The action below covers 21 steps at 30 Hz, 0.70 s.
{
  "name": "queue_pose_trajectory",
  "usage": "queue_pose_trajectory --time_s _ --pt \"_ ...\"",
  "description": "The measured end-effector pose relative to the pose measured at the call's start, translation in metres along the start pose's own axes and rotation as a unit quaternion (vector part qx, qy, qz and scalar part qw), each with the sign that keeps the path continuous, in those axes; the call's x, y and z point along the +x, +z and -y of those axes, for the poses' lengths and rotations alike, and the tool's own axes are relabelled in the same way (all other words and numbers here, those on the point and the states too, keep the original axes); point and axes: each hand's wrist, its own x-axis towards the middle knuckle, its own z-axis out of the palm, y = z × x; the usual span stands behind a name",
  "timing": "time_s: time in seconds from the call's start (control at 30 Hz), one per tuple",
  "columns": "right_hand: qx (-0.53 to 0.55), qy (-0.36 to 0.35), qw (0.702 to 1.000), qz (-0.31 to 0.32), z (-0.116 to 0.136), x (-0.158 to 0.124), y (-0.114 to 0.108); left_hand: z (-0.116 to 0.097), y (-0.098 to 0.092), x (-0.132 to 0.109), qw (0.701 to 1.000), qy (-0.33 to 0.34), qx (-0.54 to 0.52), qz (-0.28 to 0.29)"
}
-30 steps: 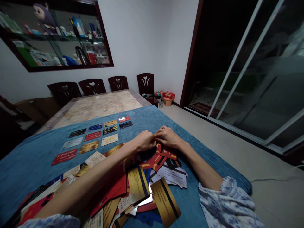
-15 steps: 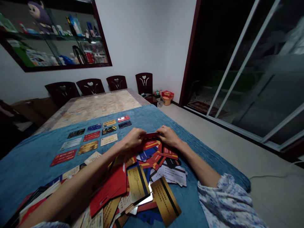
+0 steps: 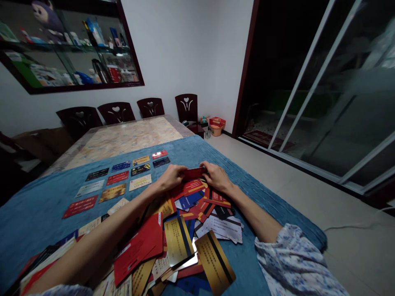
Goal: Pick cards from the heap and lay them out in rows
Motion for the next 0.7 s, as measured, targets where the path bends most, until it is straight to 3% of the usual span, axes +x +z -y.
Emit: queue_pose_trajectory --time_s 0.37,0.7 --pt "-0.035 0.026 0.999 -0.024 -0.003 0.005 0.006 0.018 0.014 0.016 0.996 -0.030 -0.026 -0.076" --pt "-0.059 0.052 0.997 -0.009 -0.004 0.006 0.010 0.012 0.016 0.013 0.995 -0.064 0.054 -0.060"
